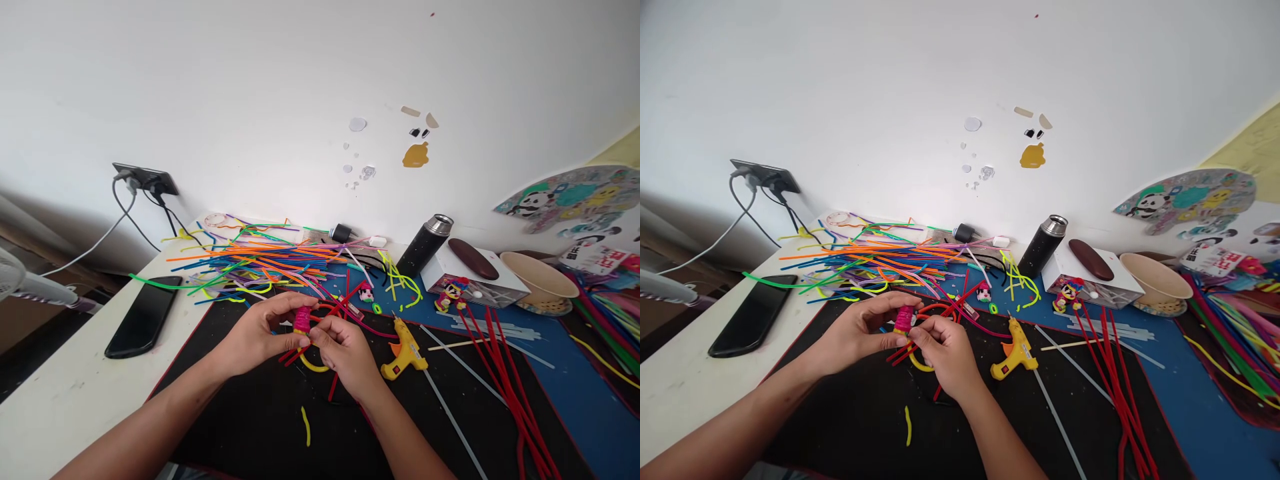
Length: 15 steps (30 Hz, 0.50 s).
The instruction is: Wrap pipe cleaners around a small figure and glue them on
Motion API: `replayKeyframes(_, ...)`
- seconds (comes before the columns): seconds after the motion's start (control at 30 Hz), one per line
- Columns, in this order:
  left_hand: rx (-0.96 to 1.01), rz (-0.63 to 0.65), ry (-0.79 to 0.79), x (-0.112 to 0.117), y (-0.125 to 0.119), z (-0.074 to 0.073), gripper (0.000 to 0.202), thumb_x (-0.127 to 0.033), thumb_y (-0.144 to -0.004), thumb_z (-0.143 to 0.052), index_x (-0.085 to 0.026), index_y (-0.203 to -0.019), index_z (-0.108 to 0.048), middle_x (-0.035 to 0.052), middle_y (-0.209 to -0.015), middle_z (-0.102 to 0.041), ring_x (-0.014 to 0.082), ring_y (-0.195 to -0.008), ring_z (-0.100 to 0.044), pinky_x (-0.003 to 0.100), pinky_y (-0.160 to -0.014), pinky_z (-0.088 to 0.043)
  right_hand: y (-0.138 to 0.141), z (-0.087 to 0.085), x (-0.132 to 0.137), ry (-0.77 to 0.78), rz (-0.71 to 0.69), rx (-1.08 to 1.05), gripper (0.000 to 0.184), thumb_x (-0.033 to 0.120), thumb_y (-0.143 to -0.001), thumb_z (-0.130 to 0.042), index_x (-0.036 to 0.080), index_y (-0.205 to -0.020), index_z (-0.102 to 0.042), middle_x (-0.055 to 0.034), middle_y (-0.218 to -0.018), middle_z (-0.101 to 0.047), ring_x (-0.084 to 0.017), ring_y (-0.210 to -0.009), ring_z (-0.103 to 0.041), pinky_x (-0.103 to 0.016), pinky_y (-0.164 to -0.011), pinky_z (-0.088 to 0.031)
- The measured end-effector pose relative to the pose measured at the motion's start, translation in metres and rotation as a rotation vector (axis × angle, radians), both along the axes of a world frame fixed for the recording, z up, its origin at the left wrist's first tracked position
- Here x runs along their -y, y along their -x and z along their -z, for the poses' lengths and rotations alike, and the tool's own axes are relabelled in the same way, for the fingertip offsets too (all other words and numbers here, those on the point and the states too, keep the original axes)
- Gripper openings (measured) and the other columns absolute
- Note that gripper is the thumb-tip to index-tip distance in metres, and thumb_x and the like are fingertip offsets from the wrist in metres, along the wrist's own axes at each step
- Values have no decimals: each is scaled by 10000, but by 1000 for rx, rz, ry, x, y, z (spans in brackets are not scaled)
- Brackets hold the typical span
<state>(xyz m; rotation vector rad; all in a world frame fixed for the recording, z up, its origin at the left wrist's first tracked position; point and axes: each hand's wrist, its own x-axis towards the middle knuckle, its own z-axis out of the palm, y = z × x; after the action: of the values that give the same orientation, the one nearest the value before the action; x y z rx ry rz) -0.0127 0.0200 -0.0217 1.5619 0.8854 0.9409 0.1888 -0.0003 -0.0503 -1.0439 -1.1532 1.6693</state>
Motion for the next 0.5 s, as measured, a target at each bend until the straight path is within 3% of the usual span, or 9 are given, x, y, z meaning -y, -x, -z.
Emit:
replayKeyframes(0.3, 143, -49, -21, 10, -11, 11, 526, -258, -814, -874, -281, -1322, -741, 106, -1293, -763, 282, -1223, -686, 459, -1094, -524, 2, 9, 3, 125, -76, -235, 445, 572, -812, -853, 159, -904, -714, 92, -466, -472, -52, -403, -251, -211, -412, -149)
replayKeyframes(0.5, 185, -15, -32, 13, -16, 12, 519, -429, -854, -839, -284, -1342, -734, 122, -1365, -725, 322, -1320, -623, 482, -1142, -467, 5, 10, 7, 145, -154, -370, 422, 546, -858, -831, 148, -980, -764, 86, -471, -490, -42, -381, -230, -219, -413, -154)
